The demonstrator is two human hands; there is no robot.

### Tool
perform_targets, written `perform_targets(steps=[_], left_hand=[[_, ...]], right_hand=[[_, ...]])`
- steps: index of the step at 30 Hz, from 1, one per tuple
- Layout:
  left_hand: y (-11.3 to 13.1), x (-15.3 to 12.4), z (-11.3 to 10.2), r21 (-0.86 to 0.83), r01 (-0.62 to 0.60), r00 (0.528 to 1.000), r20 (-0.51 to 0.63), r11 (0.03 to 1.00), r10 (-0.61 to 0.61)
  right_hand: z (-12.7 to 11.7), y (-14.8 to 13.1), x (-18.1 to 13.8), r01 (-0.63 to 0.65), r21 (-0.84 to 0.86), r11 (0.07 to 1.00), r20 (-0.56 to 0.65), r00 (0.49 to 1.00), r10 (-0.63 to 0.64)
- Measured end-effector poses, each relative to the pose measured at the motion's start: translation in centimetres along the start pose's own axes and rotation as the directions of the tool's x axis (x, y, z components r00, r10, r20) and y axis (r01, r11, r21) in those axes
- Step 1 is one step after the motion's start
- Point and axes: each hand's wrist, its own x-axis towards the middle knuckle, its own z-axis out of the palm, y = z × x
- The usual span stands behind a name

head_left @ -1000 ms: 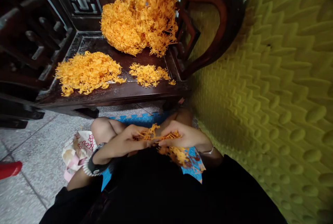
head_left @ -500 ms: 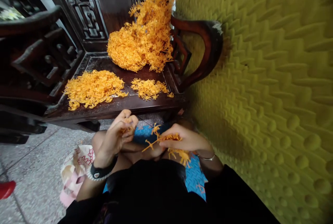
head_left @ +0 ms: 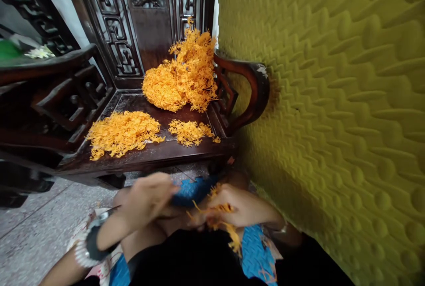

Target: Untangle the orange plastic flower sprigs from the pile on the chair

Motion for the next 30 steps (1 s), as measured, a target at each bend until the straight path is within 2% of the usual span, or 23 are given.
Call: perform_targets(steps=[2, 4, 5, 7, 11, 14, 18, 22, 26, 30], left_hand=[[-1.3, -0.1, -2.4, 0.106, 0.144, 0.977, -0.172, 0.984, -0.124], [-3.0, 1.2, -3.4, 0.169, 0.305, 0.951, -0.111, 0.937, -0.289], [-3.9, 2.4, -3.0, 0.177, 0.348, 0.936, -0.017, 0.921, -0.350], [-6.0, 5.9, -0.5, 0.216, 0.378, 0.907, 0.109, 0.900, -0.407], [-10.4, 12.8, 7.6, 0.264, 0.324, 0.919, 0.141, 0.908, -0.369], [-12.9, 15.2, 11.9, 0.179, 0.326, 0.910, 0.208, 0.928, -0.359], [-14.9, 15.0, 13.7, 0.109, 0.413, 0.871, 0.242, 0.904, -0.428], [-16.3, 14.0, 13.7, 0.019, 0.487, 0.833, 0.292, 0.873, -0.470], [-17.1, 13.6, 13.5, -0.035, 0.524, 0.810, 0.328, 0.851, -0.486], [-16.7, 13.6, 13.0, -0.108, 0.544, 0.827, 0.239, 0.832, -0.509]], right_hand=[[-0.7, 0.1, -1.7, -0.048, 0.002, 0.999, -0.066, 0.997, 0.048], [-1.4, 0.3, -2.8, -0.133, 0.022, 0.991, -0.255, 0.958, 0.134], [-1.7, 0.5, -3.1, -0.169, 0.052, 0.984, -0.338, 0.924, 0.177], [-1.9, 0.8, -2.9, -0.182, 0.130, 0.975, -0.433, 0.874, 0.221], [-1.6, 1.5, -1.7, -0.110, 0.218, 0.970, -0.470, 0.859, 0.203], [-1.1, 1.8, -1.3, -0.065, 0.260, 0.963, -0.531, 0.824, 0.199], [-0.8, 2.5, -1.5, -0.030, 0.347, 0.937, -0.574, 0.784, 0.237], [-1.0, 3.4, -1.2, -0.029, 0.386, 0.922, -0.583, 0.767, 0.268], [-1.2, 3.3, -0.5, 0.034, 0.343, 0.939, -0.650, 0.730, 0.211], [-1.1, 3.2, 0.3, 0.142, 0.398, 0.906, -0.687, 0.701, 0.192]])
